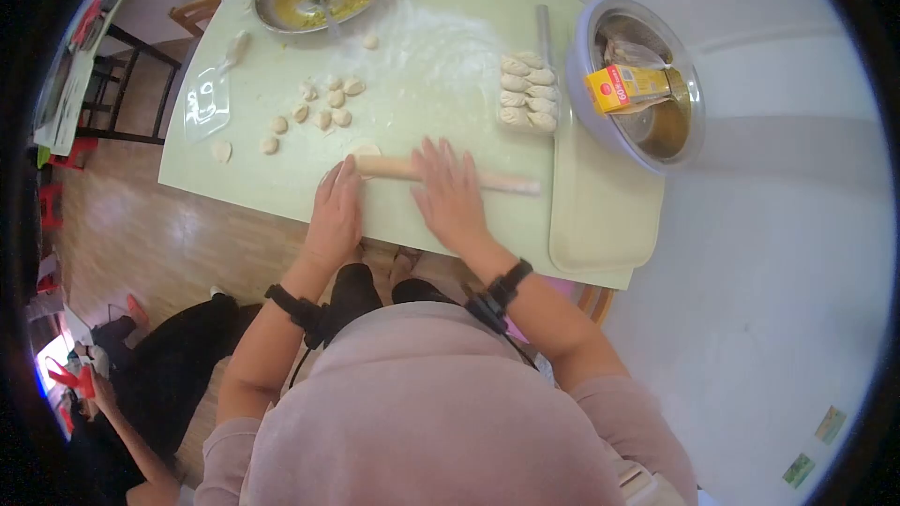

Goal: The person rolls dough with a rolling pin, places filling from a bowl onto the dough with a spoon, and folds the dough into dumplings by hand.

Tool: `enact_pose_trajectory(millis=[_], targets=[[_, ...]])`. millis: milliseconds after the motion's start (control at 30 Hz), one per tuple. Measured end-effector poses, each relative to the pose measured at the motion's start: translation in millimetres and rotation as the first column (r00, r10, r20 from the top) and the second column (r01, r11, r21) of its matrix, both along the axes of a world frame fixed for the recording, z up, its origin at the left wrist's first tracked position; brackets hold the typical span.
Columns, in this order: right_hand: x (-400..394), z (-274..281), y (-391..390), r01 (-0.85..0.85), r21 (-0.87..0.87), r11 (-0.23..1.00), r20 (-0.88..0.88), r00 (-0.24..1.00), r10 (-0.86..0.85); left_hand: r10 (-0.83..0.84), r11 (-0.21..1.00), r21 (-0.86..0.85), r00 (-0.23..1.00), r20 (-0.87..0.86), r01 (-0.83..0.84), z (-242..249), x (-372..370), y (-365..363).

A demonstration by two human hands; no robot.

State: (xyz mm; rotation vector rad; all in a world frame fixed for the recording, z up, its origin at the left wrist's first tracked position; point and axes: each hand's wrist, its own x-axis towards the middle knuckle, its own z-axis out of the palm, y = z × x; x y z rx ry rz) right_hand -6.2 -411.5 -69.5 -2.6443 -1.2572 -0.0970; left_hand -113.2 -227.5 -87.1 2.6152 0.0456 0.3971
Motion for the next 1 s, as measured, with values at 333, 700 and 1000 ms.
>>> enact_pose_trajectory(millis=[333,700,1000], targets=[[-20.4,7.2,-11.6,-0.069,0.015,0.998,-0.165,0.984,0.070,0.090,0.992,-0.089,0.996,0.006,-0.089,7.9,-10.0,-7.4],[-22.0,11.1,-13.0,-0.096,0.018,0.995,-0.205,0.974,0.098,0.069,0.998,0.005,0.997,-0.039,-0.069,4.5,-23.2,5.2],[-15.9,6.2,-13.4,-0.086,0.002,0.996,-0.149,0.985,0.085,-0.027,0.993,-0.118,0.996,-0.080,0.018,8.8,-17.5,11.5]])
